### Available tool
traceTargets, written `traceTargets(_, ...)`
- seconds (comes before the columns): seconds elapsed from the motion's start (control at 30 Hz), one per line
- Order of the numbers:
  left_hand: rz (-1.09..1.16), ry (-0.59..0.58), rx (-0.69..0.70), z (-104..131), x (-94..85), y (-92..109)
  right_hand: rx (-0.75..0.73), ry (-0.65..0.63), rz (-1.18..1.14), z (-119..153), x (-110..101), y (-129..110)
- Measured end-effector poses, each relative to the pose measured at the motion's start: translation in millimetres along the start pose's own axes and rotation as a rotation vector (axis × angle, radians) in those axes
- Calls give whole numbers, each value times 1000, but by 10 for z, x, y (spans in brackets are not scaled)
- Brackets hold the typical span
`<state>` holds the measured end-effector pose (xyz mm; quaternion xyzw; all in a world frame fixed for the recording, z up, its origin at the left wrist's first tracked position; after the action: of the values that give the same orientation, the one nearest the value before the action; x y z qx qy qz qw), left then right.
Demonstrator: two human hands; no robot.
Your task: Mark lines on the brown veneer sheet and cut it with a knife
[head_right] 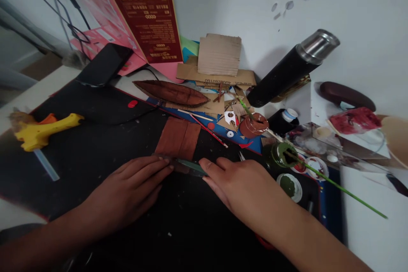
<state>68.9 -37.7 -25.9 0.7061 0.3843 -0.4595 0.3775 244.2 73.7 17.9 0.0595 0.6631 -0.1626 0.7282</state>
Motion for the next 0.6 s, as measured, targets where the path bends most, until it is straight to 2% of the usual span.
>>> traceTargets(0.2, 17, -38, -12, 26, 33, -13, 50, 4, -53, 68, 32, 53)
traceTargets(0.37, 13, -14, 2, 36, 10, -4, 72, 17, -131, 56, 29, 9)
traceTargets(0.47, 11, -5, -3, 33, -1, -1, 124, 109, -245, 108, -9, -2)
traceTargets(0.6, 7, 28, -49, 31, -7, -17, 269, 311, -482, 111, -27, 32)
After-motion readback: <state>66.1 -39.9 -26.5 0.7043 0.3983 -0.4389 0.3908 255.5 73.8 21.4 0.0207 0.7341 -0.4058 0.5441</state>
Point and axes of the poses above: each hand's wrist, its own z-axis away from the middle knuckle, its own x-axis out of the palm, y = z × x, the point moved 7 cm from there along -z, towards the middle knuckle, and after that the axes turned 3 degrees about -x, right-handed, at the moved point
